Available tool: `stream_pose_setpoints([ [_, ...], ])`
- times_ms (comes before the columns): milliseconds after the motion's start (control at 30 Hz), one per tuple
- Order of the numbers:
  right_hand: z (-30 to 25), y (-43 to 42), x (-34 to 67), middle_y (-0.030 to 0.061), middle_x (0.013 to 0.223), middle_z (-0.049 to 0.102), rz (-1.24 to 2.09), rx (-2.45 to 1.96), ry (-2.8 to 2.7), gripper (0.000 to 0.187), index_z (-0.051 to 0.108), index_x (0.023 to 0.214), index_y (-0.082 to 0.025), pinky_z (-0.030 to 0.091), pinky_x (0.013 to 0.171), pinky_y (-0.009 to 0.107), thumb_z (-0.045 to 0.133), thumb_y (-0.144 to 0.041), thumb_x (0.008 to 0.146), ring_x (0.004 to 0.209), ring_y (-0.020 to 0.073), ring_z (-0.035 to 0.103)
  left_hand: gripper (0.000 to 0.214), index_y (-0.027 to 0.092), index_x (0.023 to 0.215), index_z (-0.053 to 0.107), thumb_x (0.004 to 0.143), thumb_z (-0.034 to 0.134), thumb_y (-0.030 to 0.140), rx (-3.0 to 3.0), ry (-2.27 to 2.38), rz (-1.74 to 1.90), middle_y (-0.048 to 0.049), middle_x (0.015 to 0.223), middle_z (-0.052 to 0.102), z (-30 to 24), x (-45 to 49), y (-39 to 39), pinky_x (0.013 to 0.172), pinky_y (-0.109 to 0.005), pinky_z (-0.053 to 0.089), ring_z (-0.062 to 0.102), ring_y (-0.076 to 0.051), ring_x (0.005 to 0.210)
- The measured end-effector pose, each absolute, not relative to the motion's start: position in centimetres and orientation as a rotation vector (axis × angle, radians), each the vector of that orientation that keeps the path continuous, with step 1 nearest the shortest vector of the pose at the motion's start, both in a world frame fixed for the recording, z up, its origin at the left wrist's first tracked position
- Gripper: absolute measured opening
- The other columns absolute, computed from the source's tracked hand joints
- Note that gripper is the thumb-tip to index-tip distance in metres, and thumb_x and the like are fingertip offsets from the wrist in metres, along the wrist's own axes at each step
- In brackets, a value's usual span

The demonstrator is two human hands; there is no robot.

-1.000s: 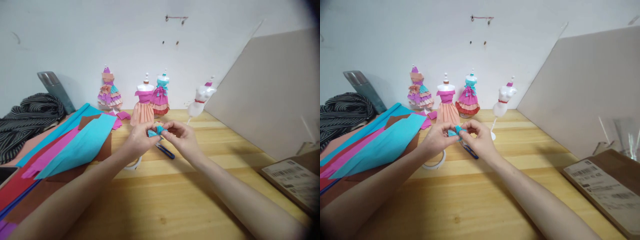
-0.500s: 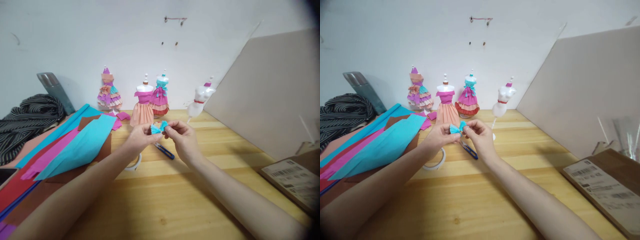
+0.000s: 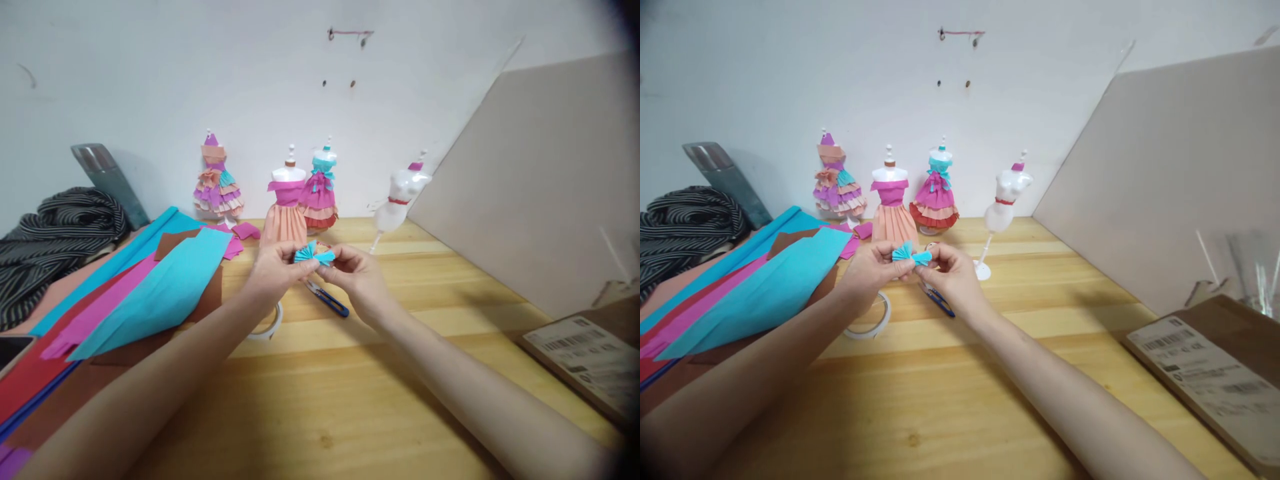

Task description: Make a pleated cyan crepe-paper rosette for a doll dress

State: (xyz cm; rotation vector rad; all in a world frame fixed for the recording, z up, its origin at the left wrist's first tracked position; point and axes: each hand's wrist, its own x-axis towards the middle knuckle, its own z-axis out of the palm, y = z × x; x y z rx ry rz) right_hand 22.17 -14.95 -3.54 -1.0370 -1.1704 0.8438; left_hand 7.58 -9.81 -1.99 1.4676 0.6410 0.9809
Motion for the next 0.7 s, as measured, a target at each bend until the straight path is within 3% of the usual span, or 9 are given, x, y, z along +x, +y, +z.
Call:
stream_pose_setpoints([
  [233, -3.4, -14.8, 22.6, -0.0044, 0.056, 0.053, 0.955, -1.03, -1.201, 0.031, 0.056, 0.058, -0.018, 0.041, 0.049, 0.023, 0.083, -0.033, 0.056, 0.052, 0.0086, 0.046, 0.024, 0.012, 0.065, 0.064, 0.059, 0.081, 0.028, 1.49, 0.673, 0.961, 0.0018, 0.053, 0.059, -1.4, 7.6, -10.0, 0.05, -0.02, 0.044, 0.052, -0.007, 0.048],
  [467, -2.6, -15.1, 23.1, -0.0022, 0.056, 0.06, 1.023, -1.034, -1.184, 0.026, 0.062, 0.059, -0.018, 0.045, 0.048, 0.024, 0.083, -0.032, 0.055, 0.048, 0.0094, 0.051, 0.02, 0.012, 0.067, 0.066, 0.059, 0.079, 0.024, 1.499, 0.672, 0.744, 0.0008, 0.055, 0.061, -0.6, 7.0, -9.9, 0.051, -0.02, 0.045, 0.053, -0.008, 0.05],
  [700, -2.3, -15.3, 22.8, -0.0029, 0.052, 0.058, 0.966, -1.036, -1.154, 0.023, 0.061, 0.058, -0.017, 0.043, 0.047, 0.023, 0.081, -0.029, 0.056, 0.046, 0.0086, 0.049, 0.024, 0.012, 0.069, 0.068, 0.057, 0.082, 0.027, 1.481, 0.577, 0.782, -0.0006, 0.062, 0.064, -1.1, 6.9, -9.6, 0.057, -0.021, 0.044, 0.054, -0.009, 0.057],
])
